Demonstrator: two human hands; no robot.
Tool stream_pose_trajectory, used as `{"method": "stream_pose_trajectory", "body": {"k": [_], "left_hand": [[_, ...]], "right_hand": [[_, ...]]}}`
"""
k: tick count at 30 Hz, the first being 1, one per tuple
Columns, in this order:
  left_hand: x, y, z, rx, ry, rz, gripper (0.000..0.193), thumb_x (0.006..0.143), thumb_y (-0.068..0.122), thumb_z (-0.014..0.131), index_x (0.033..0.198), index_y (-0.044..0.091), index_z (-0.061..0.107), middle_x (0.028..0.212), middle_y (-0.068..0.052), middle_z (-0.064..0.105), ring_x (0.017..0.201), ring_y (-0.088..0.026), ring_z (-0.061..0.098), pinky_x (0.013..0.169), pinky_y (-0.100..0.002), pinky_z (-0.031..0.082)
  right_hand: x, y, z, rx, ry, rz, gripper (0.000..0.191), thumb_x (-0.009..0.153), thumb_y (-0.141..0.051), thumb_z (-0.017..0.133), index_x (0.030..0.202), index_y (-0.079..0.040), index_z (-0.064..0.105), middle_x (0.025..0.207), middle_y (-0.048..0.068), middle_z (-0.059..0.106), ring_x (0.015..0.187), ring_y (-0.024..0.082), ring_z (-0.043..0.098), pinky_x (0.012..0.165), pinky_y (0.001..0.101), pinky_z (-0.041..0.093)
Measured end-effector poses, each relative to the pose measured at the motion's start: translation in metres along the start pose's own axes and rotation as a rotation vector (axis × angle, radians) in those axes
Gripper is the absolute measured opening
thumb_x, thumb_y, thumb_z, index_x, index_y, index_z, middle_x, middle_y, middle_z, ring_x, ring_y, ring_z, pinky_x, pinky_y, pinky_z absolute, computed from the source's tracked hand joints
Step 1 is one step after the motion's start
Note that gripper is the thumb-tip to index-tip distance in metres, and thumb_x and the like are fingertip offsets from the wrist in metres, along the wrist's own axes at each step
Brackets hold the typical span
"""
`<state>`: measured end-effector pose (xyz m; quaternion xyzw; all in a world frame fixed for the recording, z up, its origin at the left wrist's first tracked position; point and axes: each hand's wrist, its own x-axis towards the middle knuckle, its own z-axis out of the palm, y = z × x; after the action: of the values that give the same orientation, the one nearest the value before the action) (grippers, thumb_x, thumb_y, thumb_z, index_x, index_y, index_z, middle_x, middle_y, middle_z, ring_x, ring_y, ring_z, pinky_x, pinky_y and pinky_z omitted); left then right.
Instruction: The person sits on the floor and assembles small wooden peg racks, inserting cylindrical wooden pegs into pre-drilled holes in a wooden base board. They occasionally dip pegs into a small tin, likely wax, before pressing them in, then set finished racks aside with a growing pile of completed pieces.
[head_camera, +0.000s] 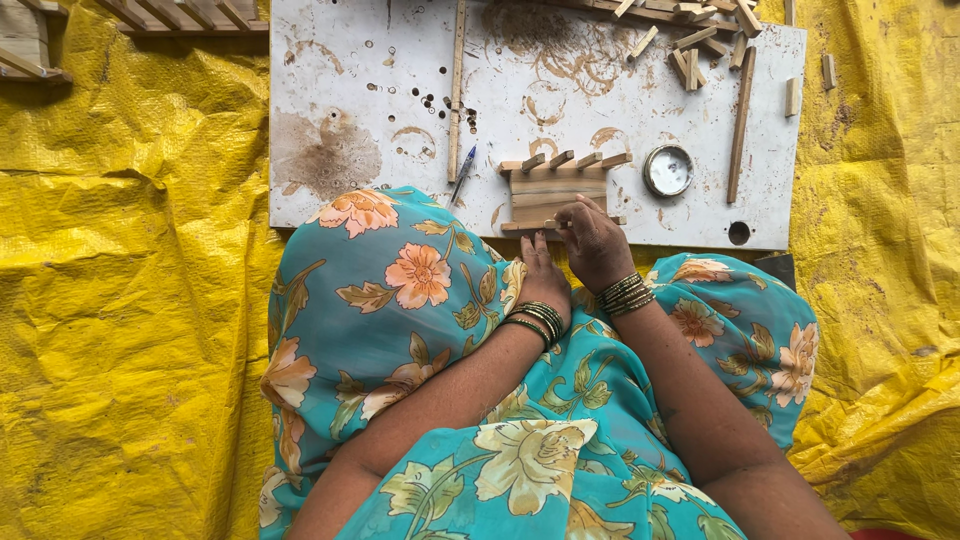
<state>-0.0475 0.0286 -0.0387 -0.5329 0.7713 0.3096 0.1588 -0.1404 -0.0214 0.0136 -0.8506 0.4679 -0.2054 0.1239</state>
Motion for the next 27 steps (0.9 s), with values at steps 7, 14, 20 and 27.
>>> {"method": "stream_pose_trajectory", "body": {"k": [7,14,20,27], "left_hand": [[0.005,0.001,0.004,0.029,0.06,-0.001,0.057,0.099,0.033,0.057,0.141,-0.005,0.053,0.166,-0.033,0.0,0.152,-0.054,-0.003,0.121,-0.06,0.013],[-0.004,0.001,-0.007,-0.043,-0.024,-0.02,0.062,0.098,0.042,0.06,0.142,-0.002,0.053,0.168,-0.029,-0.003,0.154,-0.05,-0.006,0.123,-0.06,0.009],[-0.006,-0.001,-0.008,-0.058,-0.014,-0.019,0.059,0.098,0.037,0.06,0.142,-0.001,0.053,0.168,-0.028,-0.002,0.154,-0.049,-0.005,0.123,-0.06,0.009],[-0.005,-0.001,-0.006,-0.06,-0.021,-0.033,0.053,0.099,0.03,0.056,0.143,0.0,0.052,0.169,-0.026,-0.002,0.155,-0.049,-0.005,0.123,-0.059,0.01]], "right_hand": [[0.0,0.002,0.0,-0.004,-0.009,0.014,0.031,0.088,0.006,0.067,0.111,-0.006,0.051,0.095,0.007,0.069,0.098,0.029,0.072,0.115,0.0459,0.048],[-0.002,0.002,0.001,-0.043,-0.006,0.011,0.029,0.089,0.004,0.068,0.11,-0.007,0.053,0.095,0.007,0.069,0.096,0.03,0.072,0.115,0.0463,0.048],[-0.002,0.001,0.0,-0.004,-0.015,0.013,0.025,0.09,0.003,0.068,0.109,-0.006,0.053,0.092,0.006,0.068,0.083,0.027,0.07,0.117,0.0476,0.048],[0.0,0.001,-0.001,0.001,-0.013,-0.025,0.025,0.091,0.003,0.067,0.108,-0.006,0.052,0.092,0.006,0.067,0.081,0.027,0.07,0.117,0.0487,0.047]]}}
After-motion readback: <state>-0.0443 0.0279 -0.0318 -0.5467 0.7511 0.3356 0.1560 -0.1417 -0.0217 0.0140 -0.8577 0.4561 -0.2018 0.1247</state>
